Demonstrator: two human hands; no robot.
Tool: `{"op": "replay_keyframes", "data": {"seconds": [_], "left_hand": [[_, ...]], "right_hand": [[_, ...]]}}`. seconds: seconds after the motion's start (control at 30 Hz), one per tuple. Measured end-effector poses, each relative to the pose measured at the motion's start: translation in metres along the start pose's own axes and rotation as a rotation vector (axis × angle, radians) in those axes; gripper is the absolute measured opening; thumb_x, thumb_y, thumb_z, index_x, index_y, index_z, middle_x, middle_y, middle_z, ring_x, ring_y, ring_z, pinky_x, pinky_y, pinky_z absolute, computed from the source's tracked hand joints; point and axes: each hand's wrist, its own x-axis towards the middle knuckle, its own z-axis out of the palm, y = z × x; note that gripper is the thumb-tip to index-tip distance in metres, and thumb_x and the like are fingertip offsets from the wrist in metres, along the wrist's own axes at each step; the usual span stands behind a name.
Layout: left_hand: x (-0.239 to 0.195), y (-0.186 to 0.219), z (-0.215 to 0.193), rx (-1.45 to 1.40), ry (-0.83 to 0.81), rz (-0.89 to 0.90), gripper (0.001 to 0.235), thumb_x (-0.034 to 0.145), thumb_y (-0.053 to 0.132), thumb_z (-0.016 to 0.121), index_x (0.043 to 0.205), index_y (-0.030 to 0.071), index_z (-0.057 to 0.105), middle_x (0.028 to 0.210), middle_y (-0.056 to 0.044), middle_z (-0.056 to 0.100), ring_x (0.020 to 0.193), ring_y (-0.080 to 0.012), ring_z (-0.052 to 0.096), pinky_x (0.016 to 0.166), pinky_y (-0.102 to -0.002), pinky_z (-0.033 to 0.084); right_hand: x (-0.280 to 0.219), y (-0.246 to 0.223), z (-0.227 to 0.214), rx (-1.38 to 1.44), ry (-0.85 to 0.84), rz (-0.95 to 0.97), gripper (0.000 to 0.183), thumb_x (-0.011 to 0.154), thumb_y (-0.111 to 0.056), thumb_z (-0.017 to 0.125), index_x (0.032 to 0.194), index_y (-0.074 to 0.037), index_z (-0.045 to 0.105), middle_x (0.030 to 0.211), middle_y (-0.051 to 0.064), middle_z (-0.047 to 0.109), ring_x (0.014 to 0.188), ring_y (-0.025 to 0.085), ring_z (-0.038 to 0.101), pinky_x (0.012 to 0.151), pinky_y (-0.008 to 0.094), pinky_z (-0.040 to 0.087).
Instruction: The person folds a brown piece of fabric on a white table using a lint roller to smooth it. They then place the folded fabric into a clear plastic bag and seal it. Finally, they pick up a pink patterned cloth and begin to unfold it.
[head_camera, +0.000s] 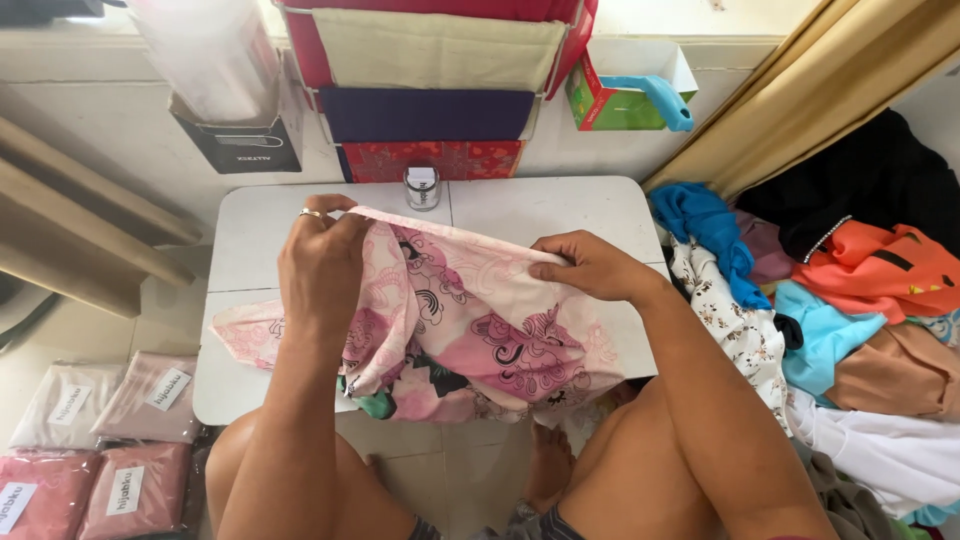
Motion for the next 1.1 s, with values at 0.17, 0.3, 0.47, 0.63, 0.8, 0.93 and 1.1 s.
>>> {"op": "replay_keyframes", "data": {"seconds": [0.17,0.3,0.47,0.63,0.8,0.93,1.1], "left_hand": [[-0.004,0.003,-0.005,-0.030,-0.021,0.036,0.013,0.101,0.019,0.072,0.091,0.013,0.079,0.104,-0.002,0.066,0.080,-0.0272,0.072,0.064,-0.040,0.059],[-0.007,-0.003,-0.007,-0.057,-0.143,0.022,0.012,0.099,0.020,0.072,0.093,0.013,0.079,0.104,-0.002,0.066,0.082,-0.0254,0.071,0.067,-0.040,0.060],[-0.009,-0.012,-0.004,-0.105,-0.214,0.010,0.010,0.098,0.023,0.073,0.096,0.016,0.079,0.104,-0.001,0.066,0.083,-0.0257,0.070,0.069,-0.042,0.060],[-0.005,-0.007,-0.015,-0.146,-0.262,0.007,0.009,0.097,0.019,0.072,0.096,0.014,0.080,0.105,-0.005,0.066,0.086,-0.0279,0.070,0.073,-0.041,0.060],[-0.003,-0.016,-0.025,-0.182,-0.390,-0.011,0.008,0.093,0.017,0.075,0.098,0.014,0.081,0.102,-0.006,0.067,0.086,-0.0292,0.072,0.075,-0.042,0.060],[-0.006,-0.019,-0.032,-0.220,-0.533,-0.061,0.012,0.089,0.013,0.076,0.099,0.012,0.082,0.101,-0.010,0.068,0.087,-0.0359,0.073,0.077,-0.048,0.059],[-0.009,-0.027,-0.036,-0.239,-0.613,-0.072,0.011,0.087,0.011,0.076,0.096,0.011,0.082,0.099,-0.010,0.068,0.087,-0.0355,0.074,0.078,-0.044,0.060]], "right_hand": [[-0.003,-0.026,0.010,-0.140,0.111,-0.036,0.027,0.087,-0.010,0.070,0.113,-0.012,0.068,0.081,0.008,0.074,0.083,0.023,0.068,0.088,0.039,0.054],[0.000,-0.033,0.017,-0.298,0.116,-0.017,0.024,0.083,-0.014,0.074,0.104,-0.011,0.062,0.077,0.014,0.075,0.077,0.031,0.072,0.076,0.041,0.056],[-0.001,-0.034,0.020,-0.330,0.151,-0.035,0.016,0.080,-0.005,0.064,0.095,-0.011,0.066,0.072,0.012,0.075,0.068,0.027,0.069,0.069,0.038,0.054],[-0.003,-0.031,0.023,-0.327,0.142,-0.041,0.021,0.081,-0.003,0.060,0.097,-0.010,0.071,0.079,0.015,0.077,0.072,0.029,0.069,0.071,0.040,0.054],[-0.006,-0.041,0.025,-0.386,0.147,-0.096,0.015,0.086,-0.010,0.068,0.102,-0.009,0.068,0.094,0.014,0.079,0.090,0.033,0.072,0.086,0.043,0.054],[-0.004,-0.020,0.032,-0.532,0.138,-0.267,0.016,0.086,-0.008,0.071,0.102,-0.011,0.075,0.104,0.009,0.076,0.096,0.032,0.072,0.089,0.045,0.057],[0.000,-0.014,0.060,-0.494,-0.206,-0.253,0.022,0.087,-0.004,0.062,0.103,-0.005,0.076,0.106,0.018,0.077,0.099,0.041,0.072,0.089,0.053,0.057]]}}
